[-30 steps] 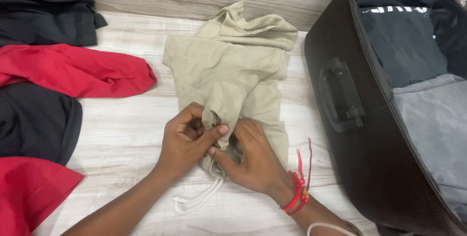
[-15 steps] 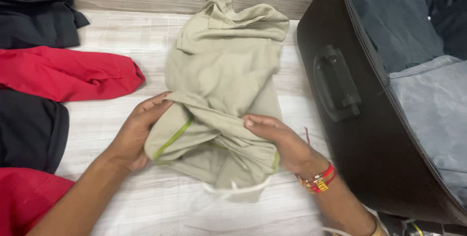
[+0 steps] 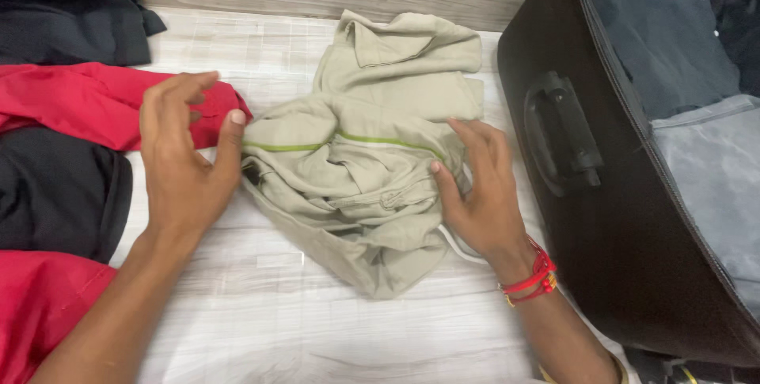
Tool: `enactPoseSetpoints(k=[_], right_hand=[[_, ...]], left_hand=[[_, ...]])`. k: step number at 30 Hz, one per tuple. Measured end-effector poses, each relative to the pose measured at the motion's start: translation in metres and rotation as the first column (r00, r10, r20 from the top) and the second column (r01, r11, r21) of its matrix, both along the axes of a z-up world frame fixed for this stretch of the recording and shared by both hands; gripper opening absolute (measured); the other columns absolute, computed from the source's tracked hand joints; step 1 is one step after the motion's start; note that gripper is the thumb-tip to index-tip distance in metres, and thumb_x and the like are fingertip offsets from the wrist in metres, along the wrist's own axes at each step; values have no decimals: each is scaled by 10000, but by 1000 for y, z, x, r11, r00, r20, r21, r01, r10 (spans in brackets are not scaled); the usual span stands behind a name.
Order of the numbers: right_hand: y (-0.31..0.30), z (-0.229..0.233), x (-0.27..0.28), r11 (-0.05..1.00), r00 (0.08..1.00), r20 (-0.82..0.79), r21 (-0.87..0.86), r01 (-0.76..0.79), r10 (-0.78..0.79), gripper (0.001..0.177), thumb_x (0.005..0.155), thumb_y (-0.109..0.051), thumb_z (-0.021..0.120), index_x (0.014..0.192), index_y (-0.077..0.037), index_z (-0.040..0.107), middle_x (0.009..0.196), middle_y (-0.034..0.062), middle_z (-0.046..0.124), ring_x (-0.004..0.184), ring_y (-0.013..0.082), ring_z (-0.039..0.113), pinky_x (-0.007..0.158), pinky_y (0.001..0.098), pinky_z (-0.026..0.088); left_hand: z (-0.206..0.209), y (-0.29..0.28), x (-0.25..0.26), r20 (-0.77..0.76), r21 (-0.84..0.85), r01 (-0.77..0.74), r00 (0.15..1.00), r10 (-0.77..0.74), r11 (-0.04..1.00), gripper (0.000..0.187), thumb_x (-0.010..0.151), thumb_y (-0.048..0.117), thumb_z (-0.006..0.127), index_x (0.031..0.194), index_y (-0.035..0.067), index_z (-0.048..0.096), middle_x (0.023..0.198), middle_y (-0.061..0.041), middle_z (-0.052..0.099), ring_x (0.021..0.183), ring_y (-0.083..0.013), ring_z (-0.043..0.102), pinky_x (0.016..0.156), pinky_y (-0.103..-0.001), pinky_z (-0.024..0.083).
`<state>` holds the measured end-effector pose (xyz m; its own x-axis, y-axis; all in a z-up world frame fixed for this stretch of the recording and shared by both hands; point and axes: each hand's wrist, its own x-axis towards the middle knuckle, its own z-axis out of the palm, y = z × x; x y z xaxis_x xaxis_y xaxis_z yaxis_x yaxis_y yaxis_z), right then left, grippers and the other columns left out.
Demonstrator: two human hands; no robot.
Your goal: The person takes a pair of beige pants out of a suitcase, unfolds and refolds them, and then unbuttons and unzips a pair of grey jeans.
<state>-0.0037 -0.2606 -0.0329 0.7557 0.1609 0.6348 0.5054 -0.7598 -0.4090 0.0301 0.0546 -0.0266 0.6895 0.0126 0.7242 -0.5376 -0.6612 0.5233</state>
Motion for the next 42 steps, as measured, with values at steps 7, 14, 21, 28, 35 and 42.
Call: enactPoseSetpoints(k=[7,14,21,28,35,42], right_hand=[[11,21,-15,898,912,-33,-160,-410,410,509,838,-301,828,1244,-44,659,1198,102,648,1202,261,588,1068,407,375],[27,25,-28,751,795,-115,-271,-601,595,335,870,-374,788,1048,-92,758,931,18,697,968,196,665,1029,432,392],[5,8,-25,750,752,-175,-92,-655,636,214,873,-205,719,724,-54,695,547,48,557,505,228,545,524,383,438],[15,5,-21,969,941,-300,-140,-205,156,330,910,-305,704,1121,-59,763,977,113,787,672,290,737,538,355,560],[25,11,-21,900,917,-290,-261,-350,273,1178,719,-476,830,1595,-20,187,1568,363,301,1422,509,347,1118,543,345],[20,1,-17,934,967,-147,-266,-240,206,859,824,-475,773,1471,0,467,1572,376,287,1491,488,281,1181,602,247]], left_hand=[[-6,-31,-23,-392,260,495,839,-378,829,353,858,271,801,1163,110,727,1118,-92,724,1096,-265,658,921,-416,526],[-8,-25,-14,-380,311,474,857,-350,824,1030,598,496,914,1465,138,489,1557,-199,381,1445,-403,317,1133,-536,310],[-8,1,3,-169,464,234,970,-174,854,1205,488,469,926,1549,189,429,1652,-281,70,1511,-466,42,1153,-648,156],[-14,-11,-7,12,512,325,923,-385,795,535,723,76,796,1242,164,699,1377,-48,586,1275,-314,492,1080,-464,481],[-15,-53,-34,-164,311,594,802,-574,742,274,837,189,791,1025,16,693,1272,-161,627,1164,-346,629,1009,-442,498],[-4,-46,-28,-34,276,517,848,-530,810,312,831,202,808,669,10,622,1268,-184,676,1239,-339,622,1041,-446,492]])
